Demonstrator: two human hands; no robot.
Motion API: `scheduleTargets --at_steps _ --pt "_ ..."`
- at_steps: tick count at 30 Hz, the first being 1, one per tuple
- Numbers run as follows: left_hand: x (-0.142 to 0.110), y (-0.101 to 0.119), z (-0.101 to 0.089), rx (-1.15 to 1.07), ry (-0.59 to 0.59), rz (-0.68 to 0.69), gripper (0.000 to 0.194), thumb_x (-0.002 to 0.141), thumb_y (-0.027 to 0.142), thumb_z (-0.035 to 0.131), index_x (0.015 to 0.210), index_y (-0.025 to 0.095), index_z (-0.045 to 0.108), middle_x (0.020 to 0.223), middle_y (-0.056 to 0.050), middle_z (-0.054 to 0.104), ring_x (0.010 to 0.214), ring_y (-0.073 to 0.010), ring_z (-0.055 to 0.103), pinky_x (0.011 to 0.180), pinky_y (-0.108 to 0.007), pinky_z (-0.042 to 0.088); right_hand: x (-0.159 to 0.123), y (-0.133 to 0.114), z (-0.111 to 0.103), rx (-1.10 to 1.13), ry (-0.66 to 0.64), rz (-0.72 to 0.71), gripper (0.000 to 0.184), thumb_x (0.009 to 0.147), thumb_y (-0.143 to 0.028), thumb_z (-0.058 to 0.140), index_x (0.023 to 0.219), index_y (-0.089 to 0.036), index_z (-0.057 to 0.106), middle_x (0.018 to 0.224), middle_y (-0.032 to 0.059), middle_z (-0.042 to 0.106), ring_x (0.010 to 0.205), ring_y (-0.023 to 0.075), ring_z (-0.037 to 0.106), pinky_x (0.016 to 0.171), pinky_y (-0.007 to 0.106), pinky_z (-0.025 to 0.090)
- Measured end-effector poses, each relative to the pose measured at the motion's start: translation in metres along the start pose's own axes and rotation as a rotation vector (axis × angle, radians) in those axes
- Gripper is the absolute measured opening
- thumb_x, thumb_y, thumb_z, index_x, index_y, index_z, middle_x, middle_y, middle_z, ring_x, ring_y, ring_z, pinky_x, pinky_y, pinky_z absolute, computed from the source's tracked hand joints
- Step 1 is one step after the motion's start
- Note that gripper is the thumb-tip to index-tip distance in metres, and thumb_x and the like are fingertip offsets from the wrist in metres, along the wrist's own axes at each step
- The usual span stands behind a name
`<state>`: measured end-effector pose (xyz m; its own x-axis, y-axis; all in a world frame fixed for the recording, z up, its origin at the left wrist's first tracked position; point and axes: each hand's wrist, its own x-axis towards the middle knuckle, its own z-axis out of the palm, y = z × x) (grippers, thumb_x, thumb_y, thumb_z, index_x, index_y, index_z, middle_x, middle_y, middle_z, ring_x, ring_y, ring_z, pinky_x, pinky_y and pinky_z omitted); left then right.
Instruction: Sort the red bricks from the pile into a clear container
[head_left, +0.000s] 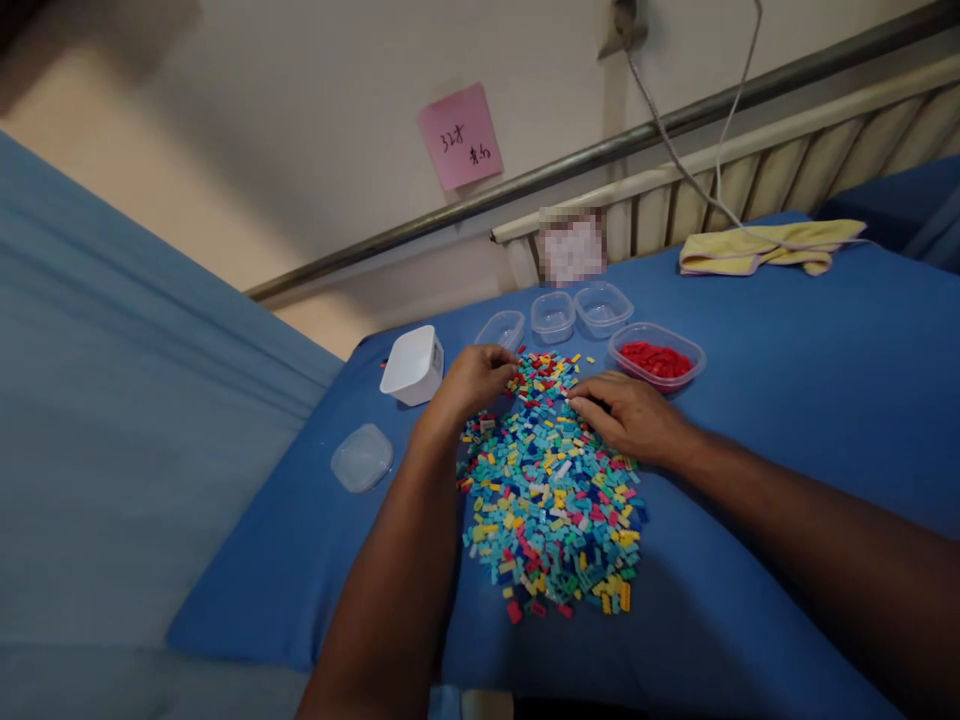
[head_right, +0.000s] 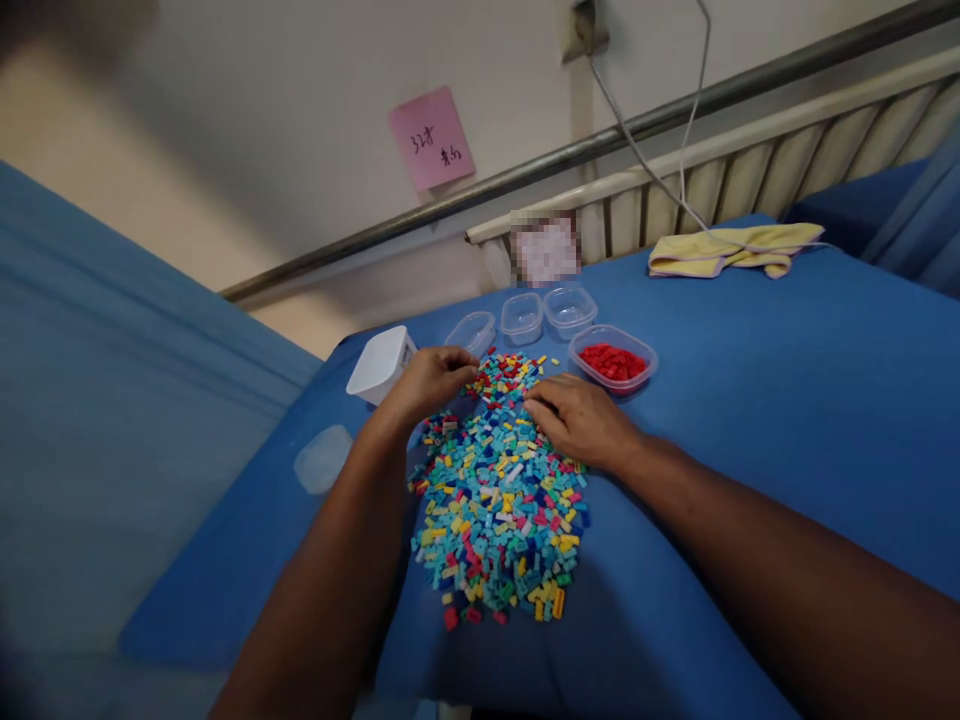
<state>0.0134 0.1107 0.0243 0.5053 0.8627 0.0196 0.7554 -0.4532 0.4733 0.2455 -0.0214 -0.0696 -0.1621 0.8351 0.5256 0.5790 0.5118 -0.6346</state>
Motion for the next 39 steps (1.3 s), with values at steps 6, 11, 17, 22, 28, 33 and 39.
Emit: scheduleTargets --at_steps 6,11,17,22,28,33,39 --pt "-0.017 -0.014 0.020 0.264 -0.074 -0.038 0.022 0.093 0.022 0.062 0.098 0.021 0.083 0.096 -0.005 0.082 0.085 -0.0207 0.071 0.075 -0.031 0.046 -0.003 0.002 0.000 -0.019 0.001 0.018 0.020 0.108 -0.033 0.061 0.108 -0.024 0.079 0.106 0.0084 0.083 0.100 0.0277 0.076 0.092 0.044 0.057" --pt "-0.021 -0.013 0.025 0.359 -0.080 -0.039 0.018 0.094 0.022 0.061 0.092 0.020 0.079 0.094 -0.007 0.080 0.083 -0.0223 0.068 0.071 -0.032 0.043 -0.005 0.000 -0.003 -0.018 -0.003 0.052 0.021 0.108 -0.035 0.062 0.111 -0.024 0.080 0.109 0.0087 0.084 0.101 0.0276 0.078 0.091 0.044 0.058" --pt "-0.030 -0.010 0.023 0.293 -0.051 0.050 0.026 0.090 0.014 0.063 0.109 0.020 0.079 0.103 -0.007 0.080 0.089 -0.0233 0.070 0.079 -0.032 0.051 -0.005 0.000 -0.003 -0.028 -0.015 0.066 0.021 0.107 -0.035 0.062 0.111 -0.024 0.080 0.111 0.0088 0.085 0.101 0.0279 0.078 0.092 0.045 0.059" --pt "-0.031 -0.004 0.028 0.312 -0.114 0.371 0.034 0.097 0.016 0.059 0.118 0.025 0.084 0.118 -0.009 0.078 0.109 -0.0258 0.072 0.097 -0.036 0.055 -0.005 -0.001 -0.003 -0.015 -0.005 0.068 0.020 0.107 -0.034 0.063 0.111 -0.024 0.079 0.110 0.0084 0.085 0.102 0.0275 0.079 0.093 0.045 0.060" --pt "-0.029 0.005 0.027 0.404 -0.185 0.366 0.035 0.095 0.012 0.059 0.115 0.024 0.086 0.118 -0.009 0.079 0.110 -0.0274 0.074 0.094 -0.036 0.055 -0.005 -0.001 -0.003 -0.006 -0.010 0.065 0.019 0.106 -0.034 0.063 0.111 -0.025 0.079 0.109 0.0080 0.085 0.101 0.0279 0.079 0.092 0.045 0.060" --pt "-0.031 0.016 0.019 0.477 -0.229 0.245 0.029 0.097 0.017 0.062 0.112 0.024 0.085 0.116 -0.008 0.082 0.106 -0.0282 0.075 0.088 -0.036 0.054 -0.006 0.000 -0.002 -0.004 -0.011 0.066 0.020 0.107 -0.035 0.063 0.110 -0.024 0.079 0.107 0.0079 0.084 0.099 0.0277 0.078 0.090 0.045 0.060" --pt "-0.030 0.021 0.020 0.491 -0.235 0.245 0.029 0.095 0.018 0.063 0.113 0.026 0.085 0.118 -0.008 0.082 0.104 -0.0284 0.074 0.085 -0.035 0.052 -0.006 0.001 -0.002 -0.016 -0.021 0.071 0.019 0.106 -0.034 0.063 0.110 -0.024 0.080 0.109 0.0082 0.085 0.101 0.0278 0.078 0.090 0.044 0.059"
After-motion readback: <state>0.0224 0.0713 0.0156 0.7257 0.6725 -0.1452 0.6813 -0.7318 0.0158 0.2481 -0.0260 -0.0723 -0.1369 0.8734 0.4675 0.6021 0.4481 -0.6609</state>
